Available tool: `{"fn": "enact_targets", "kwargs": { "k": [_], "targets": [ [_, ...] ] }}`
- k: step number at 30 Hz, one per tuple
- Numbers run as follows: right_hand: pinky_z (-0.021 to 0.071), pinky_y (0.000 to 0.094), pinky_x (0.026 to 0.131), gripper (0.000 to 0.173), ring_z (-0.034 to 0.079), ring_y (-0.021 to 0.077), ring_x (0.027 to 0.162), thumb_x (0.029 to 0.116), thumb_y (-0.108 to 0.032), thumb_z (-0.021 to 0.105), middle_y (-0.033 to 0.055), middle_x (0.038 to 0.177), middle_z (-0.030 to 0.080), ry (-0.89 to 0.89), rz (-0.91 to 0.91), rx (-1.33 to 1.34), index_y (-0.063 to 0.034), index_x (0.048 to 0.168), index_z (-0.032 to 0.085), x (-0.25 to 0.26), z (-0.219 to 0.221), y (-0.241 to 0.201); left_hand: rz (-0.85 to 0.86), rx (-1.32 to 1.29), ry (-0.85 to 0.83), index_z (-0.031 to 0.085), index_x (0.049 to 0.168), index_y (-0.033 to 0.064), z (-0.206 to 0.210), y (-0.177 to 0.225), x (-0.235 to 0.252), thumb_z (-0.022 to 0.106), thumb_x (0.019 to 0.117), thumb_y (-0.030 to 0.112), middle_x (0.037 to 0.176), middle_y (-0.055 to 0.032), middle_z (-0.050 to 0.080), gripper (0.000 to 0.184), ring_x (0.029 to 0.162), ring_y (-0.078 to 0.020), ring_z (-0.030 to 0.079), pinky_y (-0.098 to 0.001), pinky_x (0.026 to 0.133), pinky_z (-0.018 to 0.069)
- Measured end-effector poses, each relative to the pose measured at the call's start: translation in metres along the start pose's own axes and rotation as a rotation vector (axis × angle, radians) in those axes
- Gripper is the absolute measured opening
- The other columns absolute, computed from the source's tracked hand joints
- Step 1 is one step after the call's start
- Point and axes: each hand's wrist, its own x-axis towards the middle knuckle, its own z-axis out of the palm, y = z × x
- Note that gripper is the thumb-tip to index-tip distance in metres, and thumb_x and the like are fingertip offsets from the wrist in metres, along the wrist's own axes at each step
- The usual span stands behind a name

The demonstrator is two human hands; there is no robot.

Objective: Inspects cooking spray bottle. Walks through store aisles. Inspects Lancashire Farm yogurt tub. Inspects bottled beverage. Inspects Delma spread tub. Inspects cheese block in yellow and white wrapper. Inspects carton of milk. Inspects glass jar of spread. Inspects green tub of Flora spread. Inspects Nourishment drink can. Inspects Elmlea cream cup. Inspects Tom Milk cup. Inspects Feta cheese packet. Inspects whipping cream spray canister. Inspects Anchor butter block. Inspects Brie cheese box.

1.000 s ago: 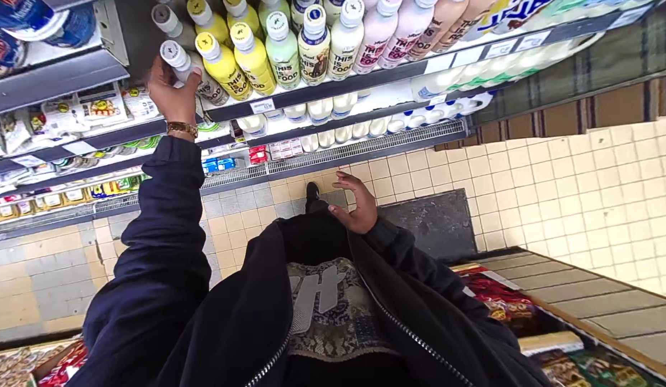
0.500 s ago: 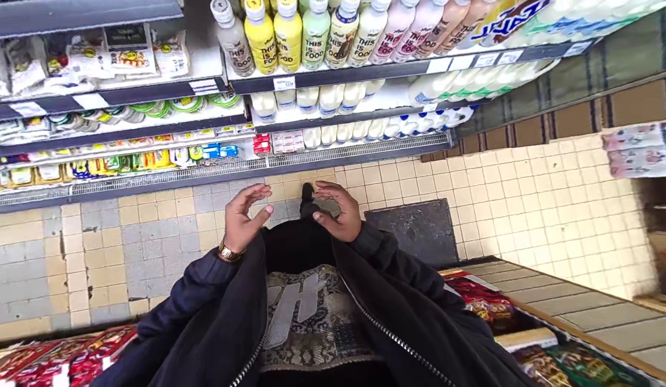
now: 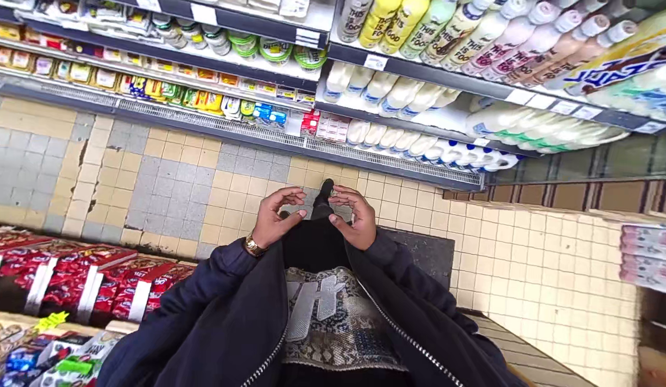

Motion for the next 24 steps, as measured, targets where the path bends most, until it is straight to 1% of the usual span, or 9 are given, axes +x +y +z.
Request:
{"fn": "enact_targets", "kwargs": {
  "k": [3,7,10,16,20,24],
  "targets": [
    [0.0598,0.0353,0.087,0.047,0.068,0.0212,0.109,0.0941,-0.028,0.071,0.0209,0.138,0.059,-0.031,-0.002,0.018,0.0034,0.127,0.059,-0.009,0.015,-0.003,0.015,0.004,0.027,0.059,0.128,-0.0087,-0.007,0.001,-0.021,0.072,0.0922,0.019,0.118,-0.0157,0.069,0.047,0.102,-0.0206,0.069,-0.0383,0.09,0.0589],
    [0.06,0.0363,0.089,0.047,0.069,0.0226,0.108,0.0932,-0.026,0.071,0.0215,0.138,0.059,-0.076,0.01,0.025,0.004,0.127,0.059,-0.017,0.029,-0.008,0.008,0.006,0.088,0.059,0.128,-0.0085,-0.018,0.004,-0.043,0.072,0.0922,0.019,0.117,-0.0163,0.069,0.047,0.101,-0.0213,0.07,-0.0391,0.089,0.0592],
    [0.0598,0.0355,0.088,0.046,0.069,0.0217,0.108,0.0938,-0.026,0.071,0.0212,0.139,0.059,-0.106,0.015,0.029,0.0039,0.128,0.059,-0.022,0.04,-0.011,-0.002,0.002,0.105,0.058,0.128,-0.0092,-0.023,0.006,-0.056,0.072,0.0924,0.019,0.118,-0.0164,0.069,0.048,0.101,-0.0207,0.07,-0.0383,0.089,0.0592],
    [0.0605,0.0337,0.084,0.046,0.069,0.0202,0.106,0.0942,-0.026,0.071,0.0204,0.137,0.06,-0.146,-0.003,0.035,0.0026,0.128,0.058,-0.025,0.053,-0.014,-0.021,-0.017,0.182,0.058,0.128,-0.0101,-0.031,0.009,-0.074,0.071,0.0921,0.016,0.119,-0.0164,0.068,0.046,0.1,-0.02,0.07,-0.0366,0.088,0.059],
    [0.0611,0.0352,0.084,0.045,0.07,0.021,0.104,0.0941,-0.025,0.071,0.0208,0.137,0.06,-0.181,0.012,0.053,0.003,0.127,0.058,-0.025,0.061,-0.016,-0.022,-0.022,0.221,0.058,0.127,-0.0111,-0.036,0.008,-0.085,0.071,0.0925,0.018,0.119,-0.0167,0.069,0.047,0.1,-0.0203,0.07,-0.0368,0.089,0.0592],
    [0.0611,0.0353,0.085,0.046,0.07,0.0212,0.104,0.0942,-0.026,0.071,0.0207,0.137,0.06,-0.199,0.026,0.053,0.0029,0.128,0.059,-0.026,0.068,-0.014,-0.035,-0.032,0.256,0.058,0.127,-0.0108,-0.042,0.007,-0.093,0.071,0.0922,0.015,0.119,-0.0156,0.068,0.045,0.099,-0.0192,0.07,-0.036,0.088,0.0591]
  ]
}}
